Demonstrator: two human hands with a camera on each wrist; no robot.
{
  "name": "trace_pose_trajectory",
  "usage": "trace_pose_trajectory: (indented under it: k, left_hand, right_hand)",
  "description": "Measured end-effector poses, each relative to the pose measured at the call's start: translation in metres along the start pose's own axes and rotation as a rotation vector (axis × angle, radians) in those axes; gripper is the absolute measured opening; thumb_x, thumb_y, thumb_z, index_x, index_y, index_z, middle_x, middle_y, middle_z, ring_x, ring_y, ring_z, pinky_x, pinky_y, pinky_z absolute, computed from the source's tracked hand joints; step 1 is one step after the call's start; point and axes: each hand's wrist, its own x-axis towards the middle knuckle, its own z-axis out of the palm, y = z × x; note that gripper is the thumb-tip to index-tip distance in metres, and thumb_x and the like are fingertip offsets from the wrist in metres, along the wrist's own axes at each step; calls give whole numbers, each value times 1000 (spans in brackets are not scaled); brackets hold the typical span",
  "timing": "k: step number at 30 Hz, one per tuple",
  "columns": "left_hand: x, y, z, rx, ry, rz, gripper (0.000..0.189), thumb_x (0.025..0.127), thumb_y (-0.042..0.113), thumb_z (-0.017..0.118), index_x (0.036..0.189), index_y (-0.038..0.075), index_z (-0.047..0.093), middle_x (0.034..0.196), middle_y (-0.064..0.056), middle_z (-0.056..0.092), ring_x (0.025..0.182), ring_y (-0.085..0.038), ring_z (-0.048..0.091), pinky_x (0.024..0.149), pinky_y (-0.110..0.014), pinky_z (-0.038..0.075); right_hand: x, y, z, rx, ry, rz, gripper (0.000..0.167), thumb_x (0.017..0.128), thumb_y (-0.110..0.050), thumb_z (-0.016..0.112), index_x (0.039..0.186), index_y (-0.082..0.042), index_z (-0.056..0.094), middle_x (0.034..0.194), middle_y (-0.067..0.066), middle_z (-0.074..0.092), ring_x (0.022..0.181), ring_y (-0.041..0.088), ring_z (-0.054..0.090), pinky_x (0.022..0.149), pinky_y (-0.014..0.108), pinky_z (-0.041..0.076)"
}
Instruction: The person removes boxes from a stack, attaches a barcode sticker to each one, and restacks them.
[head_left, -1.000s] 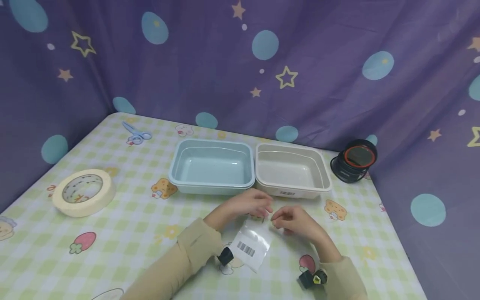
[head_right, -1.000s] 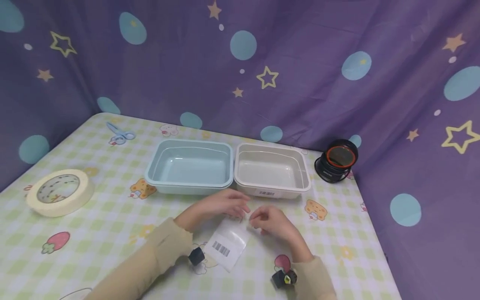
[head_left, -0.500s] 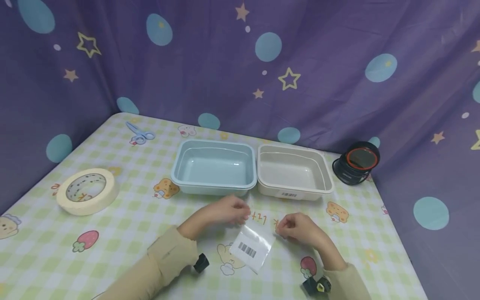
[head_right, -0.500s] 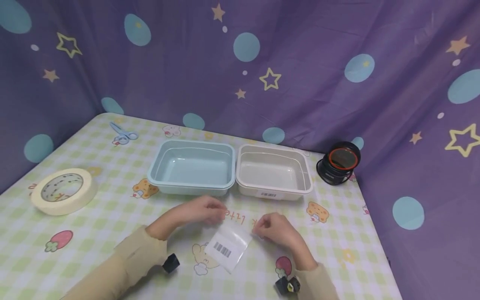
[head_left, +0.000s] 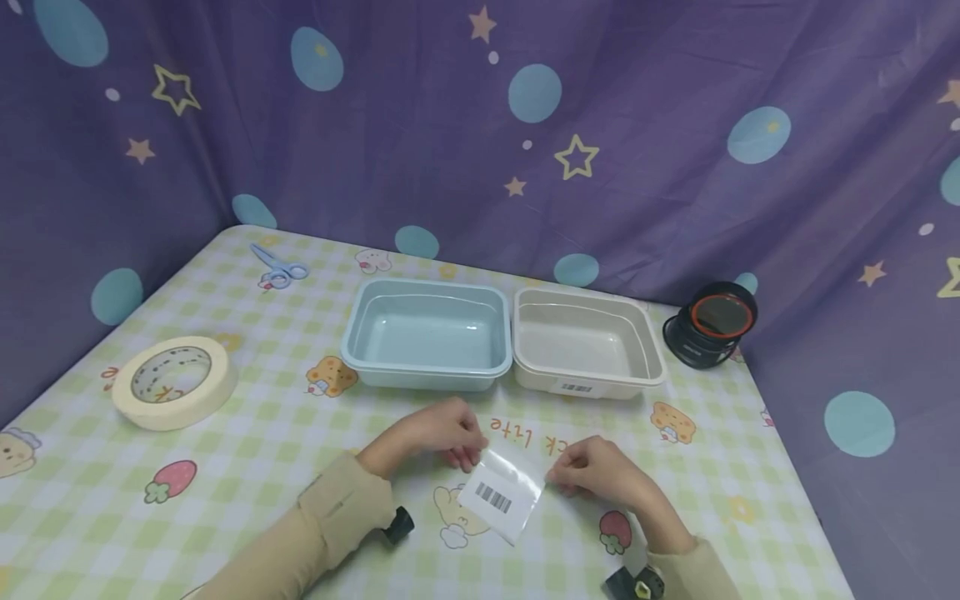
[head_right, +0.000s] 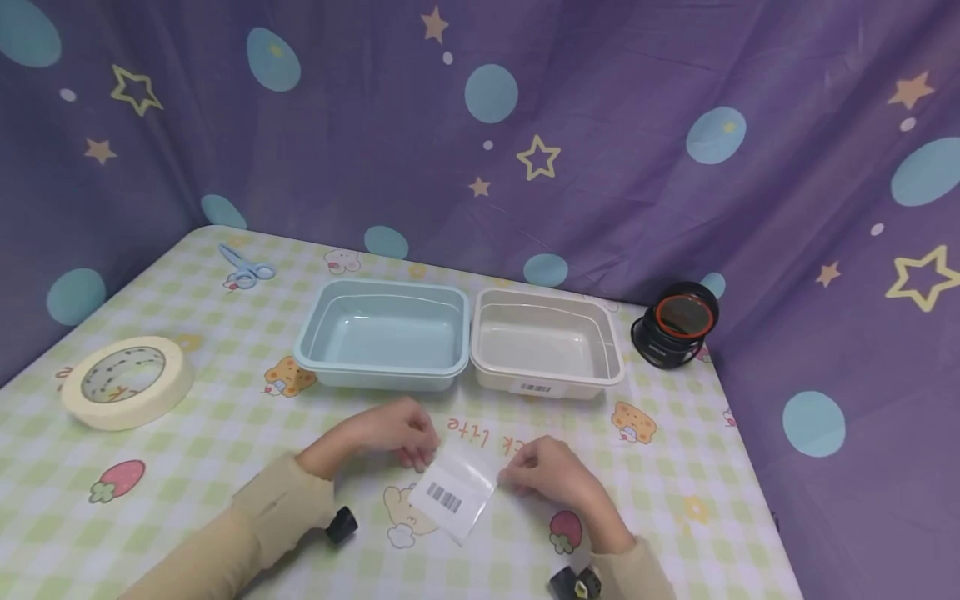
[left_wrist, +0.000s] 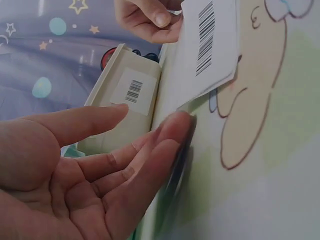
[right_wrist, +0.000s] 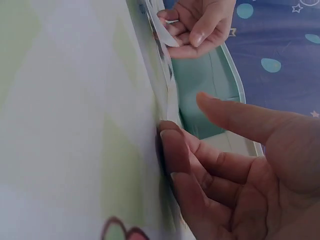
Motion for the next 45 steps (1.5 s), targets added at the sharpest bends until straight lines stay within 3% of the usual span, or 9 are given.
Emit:
trace_pose_trajectory:
  k: [8, 15, 27, 35, 45]
  left_hand:
    - [3, -1, 4, 3, 10, -21, 7, 88, 4, 65, 85, -2, 68, 71, -10, 71, 56, -10, 64, 55, -22, 57]
    - [5, -5, 5, -49, 11, -26, 10, 88, 6, 67, 92, -3, 68, 71, -9, 70, 57, -9, 64, 54, -21, 57]
    - [3, -11, 6, -183, -13, 54, 9, 89, 5, 64, 87, -4, 63, 75, -9, 69, 64, -11, 67, 59, -25, 60]
    - [6, -19, 8, -286, -27, 80, 13, 91, 3, 62, 95, -9, 63, 75, -7, 69, 64, -10, 67, 58, -24, 59]
    - [7, -21, 10, -322, -31, 99, 15, 91, 4, 61, 97, -10, 63, 77, -7, 69, 65, -10, 66, 59, -23, 59]
  right_hand:
    - [2, -4, 4, 12, 14, -20, 19, 87, -24, 70, 89, -5, 72, 71, 4, 69, 62, 11, 56, 53, 21, 48]
    - [6, -3, 7, 141, 71, 2, 24, 87, -20, 70, 99, 0, 67, 79, 6, 73, 68, 12, 65, 58, 25, 54]
    - [10, -6, 9, 270, 219, -28, 18, 87, -8, 68, 95, 6, 61, 77, 6, 70, 67, 10, 64, 59, 24, 57]
    - [12, -9, 10, 332, 338, 28, 13, 88, -6, 67, 95, 3, 62, 85, 8, 71, 72, 14, 66, 64, 30, 61]
    - [12, -12, 12, 349, 430, 53, 15, 86, -5, 69, 98, 2, 63, 85, 7, 70, 73, 14, 66, 62, 28, 61]
